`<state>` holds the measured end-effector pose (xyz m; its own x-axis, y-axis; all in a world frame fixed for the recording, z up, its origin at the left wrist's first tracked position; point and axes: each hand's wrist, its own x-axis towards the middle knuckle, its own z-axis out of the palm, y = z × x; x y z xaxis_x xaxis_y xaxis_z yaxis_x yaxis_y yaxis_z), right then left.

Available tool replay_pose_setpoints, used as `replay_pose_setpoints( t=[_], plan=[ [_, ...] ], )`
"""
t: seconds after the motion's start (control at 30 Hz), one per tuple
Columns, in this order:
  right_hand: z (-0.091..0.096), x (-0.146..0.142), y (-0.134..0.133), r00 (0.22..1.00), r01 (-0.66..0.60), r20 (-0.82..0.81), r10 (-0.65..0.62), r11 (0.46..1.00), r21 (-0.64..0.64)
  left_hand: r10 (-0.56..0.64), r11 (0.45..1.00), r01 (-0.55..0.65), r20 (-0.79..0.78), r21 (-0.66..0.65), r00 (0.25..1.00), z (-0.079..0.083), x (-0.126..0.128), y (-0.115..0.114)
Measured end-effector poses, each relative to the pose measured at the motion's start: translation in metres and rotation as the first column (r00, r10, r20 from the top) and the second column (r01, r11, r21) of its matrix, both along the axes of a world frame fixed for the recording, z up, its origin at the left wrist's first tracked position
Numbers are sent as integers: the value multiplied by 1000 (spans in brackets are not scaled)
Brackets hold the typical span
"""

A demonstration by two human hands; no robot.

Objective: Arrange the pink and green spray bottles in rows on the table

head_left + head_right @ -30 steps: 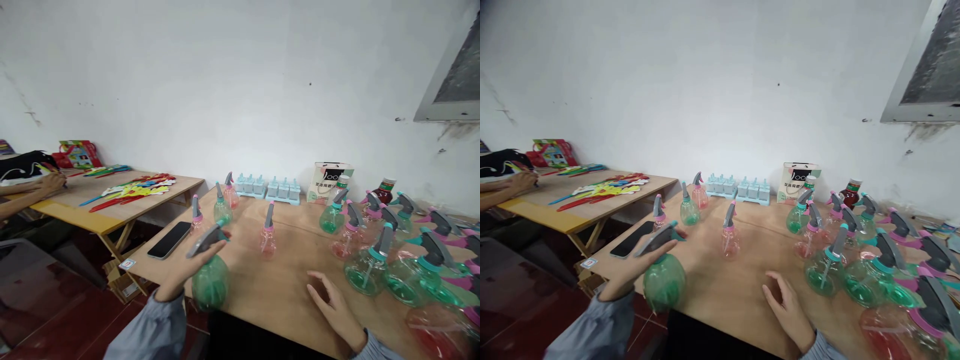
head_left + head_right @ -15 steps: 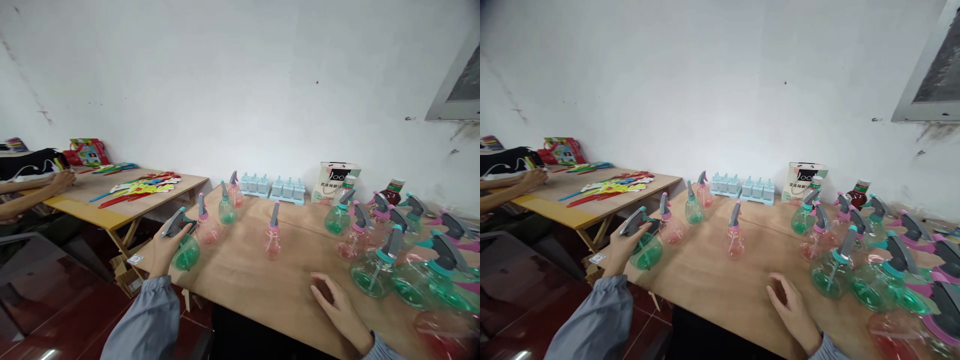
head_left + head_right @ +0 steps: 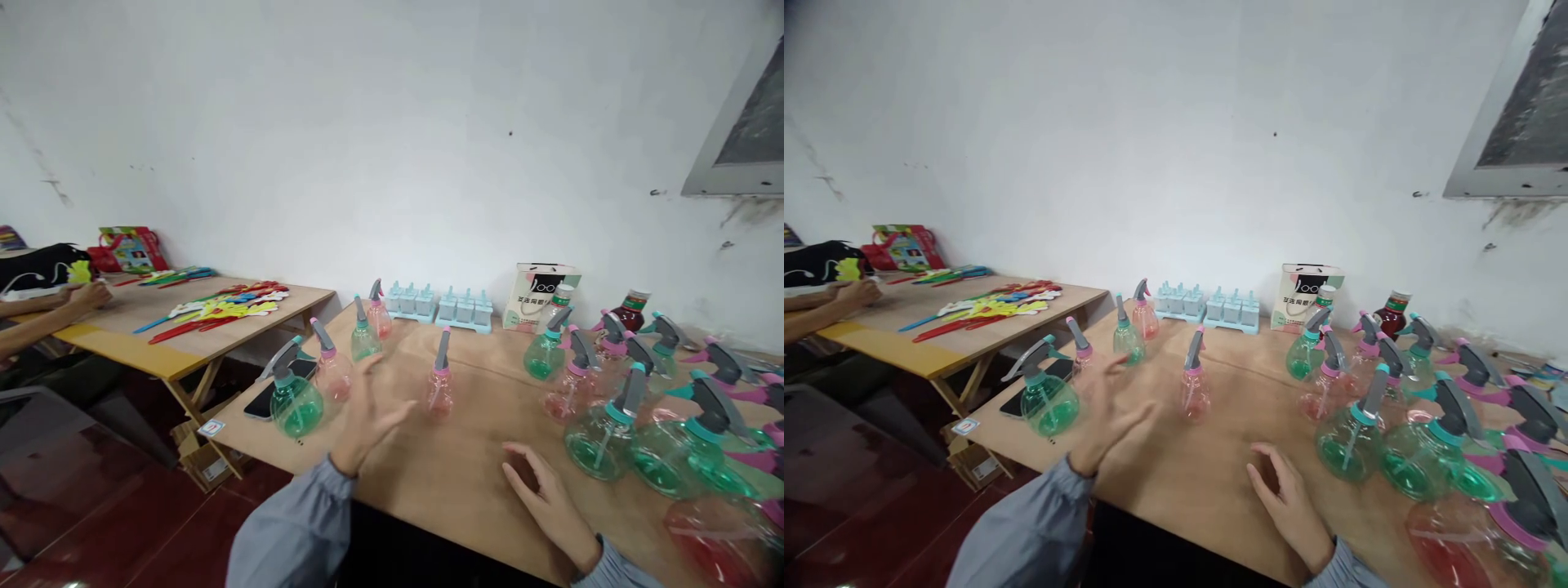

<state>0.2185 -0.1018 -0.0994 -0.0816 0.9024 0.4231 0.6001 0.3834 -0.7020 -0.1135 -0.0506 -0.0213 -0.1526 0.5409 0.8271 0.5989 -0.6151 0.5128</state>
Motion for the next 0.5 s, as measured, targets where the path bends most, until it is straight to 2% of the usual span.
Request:
replay_pose_setpoints(
  t=[0.07, 0.1, 0.17, 0.23, 0.33, 0.43, 0.5],
  plan=[
    [0, 0, 0, 1000, 0, -7, 0, 1000, 16, -199, 948, 189, -13, -257, 980, -11, 41, 16],
    [0, -1, 0, 1000, -1, -11, 2, 1000, 25, -246, 903, 237, 20, -359, 969, -15, 57, 25],
    [0, -2, 0, 1000, -5, -17, 6, 999, 41, -266, 831, 276, 91, -484, 960, -19, 76, 44],
    [1, -3, -1, 1000, -8, -13, 9, 999, 49, -263, 803, 292, 132, -520, 956, -19, 79, 60],
    [2, -4, -2, 1000, -17, -1, 17, 998, 52, -294, 791, 334, 160, -512, 942, -11, 68, 75],
    [3, -4, -3, 1000, -24, 0, 24, 998, 61, -332, 798, 388, 201, -461, 922, 5, 61, 85],
    [3, -4, -3, 1000, -26, 6, 25, 997, 71, -407, 787, 464, 223, -407, 886, 18, 64, 93]
  ],
)
